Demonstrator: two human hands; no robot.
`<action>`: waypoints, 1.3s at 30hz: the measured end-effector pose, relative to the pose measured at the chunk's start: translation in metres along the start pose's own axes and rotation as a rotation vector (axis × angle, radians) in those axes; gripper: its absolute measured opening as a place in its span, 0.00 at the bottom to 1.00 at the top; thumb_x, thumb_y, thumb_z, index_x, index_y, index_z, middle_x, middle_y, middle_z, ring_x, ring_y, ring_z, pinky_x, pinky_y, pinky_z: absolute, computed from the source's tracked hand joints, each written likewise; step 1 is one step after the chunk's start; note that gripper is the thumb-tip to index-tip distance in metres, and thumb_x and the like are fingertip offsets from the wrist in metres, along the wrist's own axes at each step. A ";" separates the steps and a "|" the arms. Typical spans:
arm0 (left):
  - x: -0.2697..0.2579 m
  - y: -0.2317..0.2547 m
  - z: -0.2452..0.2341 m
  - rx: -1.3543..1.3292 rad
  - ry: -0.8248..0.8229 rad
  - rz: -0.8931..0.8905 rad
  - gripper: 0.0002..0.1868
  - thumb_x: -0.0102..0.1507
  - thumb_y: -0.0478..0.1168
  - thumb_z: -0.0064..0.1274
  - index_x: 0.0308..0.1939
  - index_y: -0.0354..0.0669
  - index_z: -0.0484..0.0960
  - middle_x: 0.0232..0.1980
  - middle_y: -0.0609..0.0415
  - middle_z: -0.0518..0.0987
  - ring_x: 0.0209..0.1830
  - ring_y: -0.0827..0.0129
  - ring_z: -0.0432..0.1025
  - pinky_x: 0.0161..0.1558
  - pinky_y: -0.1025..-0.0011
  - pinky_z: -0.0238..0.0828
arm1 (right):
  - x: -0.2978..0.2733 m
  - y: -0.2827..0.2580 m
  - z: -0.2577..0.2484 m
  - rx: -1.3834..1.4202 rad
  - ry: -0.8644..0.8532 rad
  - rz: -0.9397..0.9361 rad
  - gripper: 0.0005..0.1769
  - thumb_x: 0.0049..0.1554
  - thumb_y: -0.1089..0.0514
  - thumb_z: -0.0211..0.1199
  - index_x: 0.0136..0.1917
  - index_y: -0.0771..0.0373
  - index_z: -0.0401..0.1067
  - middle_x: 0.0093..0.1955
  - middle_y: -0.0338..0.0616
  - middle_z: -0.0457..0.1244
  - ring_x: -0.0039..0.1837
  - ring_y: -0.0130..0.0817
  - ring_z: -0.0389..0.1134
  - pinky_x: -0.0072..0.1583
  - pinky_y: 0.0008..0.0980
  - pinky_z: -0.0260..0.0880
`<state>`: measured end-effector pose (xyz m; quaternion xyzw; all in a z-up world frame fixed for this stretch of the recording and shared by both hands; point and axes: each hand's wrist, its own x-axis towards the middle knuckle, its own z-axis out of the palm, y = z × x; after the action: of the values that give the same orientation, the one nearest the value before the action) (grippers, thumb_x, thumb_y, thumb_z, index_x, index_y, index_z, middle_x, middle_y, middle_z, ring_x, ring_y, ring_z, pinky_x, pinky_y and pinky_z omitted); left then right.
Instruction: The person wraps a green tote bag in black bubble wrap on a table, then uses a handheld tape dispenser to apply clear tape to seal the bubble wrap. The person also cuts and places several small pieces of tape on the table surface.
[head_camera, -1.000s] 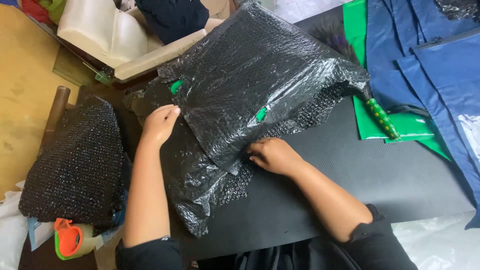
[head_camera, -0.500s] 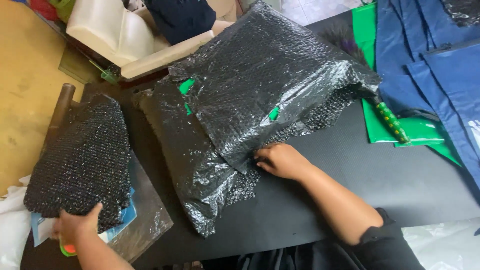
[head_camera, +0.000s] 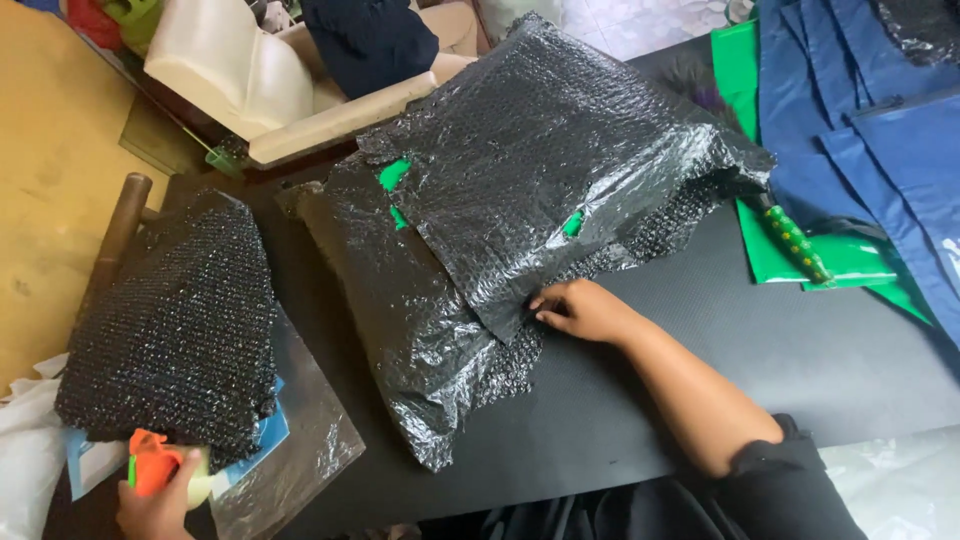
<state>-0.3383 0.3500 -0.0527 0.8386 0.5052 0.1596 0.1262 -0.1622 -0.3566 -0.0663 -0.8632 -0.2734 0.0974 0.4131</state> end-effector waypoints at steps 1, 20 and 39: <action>0.005 -0.014 0.004 0.002 0.000 0.003 0.49 0.49 0.66 0.72 0.57 0.28 0.77 0.58 0.25 0.78 0.56 0.28 0.71 0.53 0.43 0.65 | -0.001 -0.001 0.001 0.003 0.002 0.002 0.13 0.59 0.53 0.63 0.57 0.52 0.79 0.50 0.34 0.75 0.48 0.32 0.77 0.52 0.33 0.73; -0.368 0.272 -0.026 -1.607 -1.222 0.888 0.55 0.51 0.46 0.66 0.77 0.45 0.52 0.64 0.46 0.70 0.53 0.68 0.73 0.50 0.72 0.78 | -0.036 -0.026 -0.063 0.625 0.275 -0.098 0.20 0.59 0.59 0.65 0.63 0.66 0.74 0.49 0.53 0.73 0.54 0.39 0.73 0.61 0.44 0.73; -0.479 0.366 0.112 -1.244 -0.868 1.216 0.54 0.57 0.62 0.59 0.74 0.29 0.56 0.63 0.30 0.68 0.67 0.42 0.66 0.68 0.49 0.59 | -0.042 0.049 -0.071 0.817 0.468 0.036 0.19 0.54 0.69 0.70 0.58 0.74 0.74 0.44 0.50 0.66 0.48 0.38 0.70 0.47 0.35 0.78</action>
<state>-0.2088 -0.2487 -0.0858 0.7259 -0.2795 0.1128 0.6182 -0.1493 -0.4519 -0.0607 -0.6333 -0.0974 0.0070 0.7677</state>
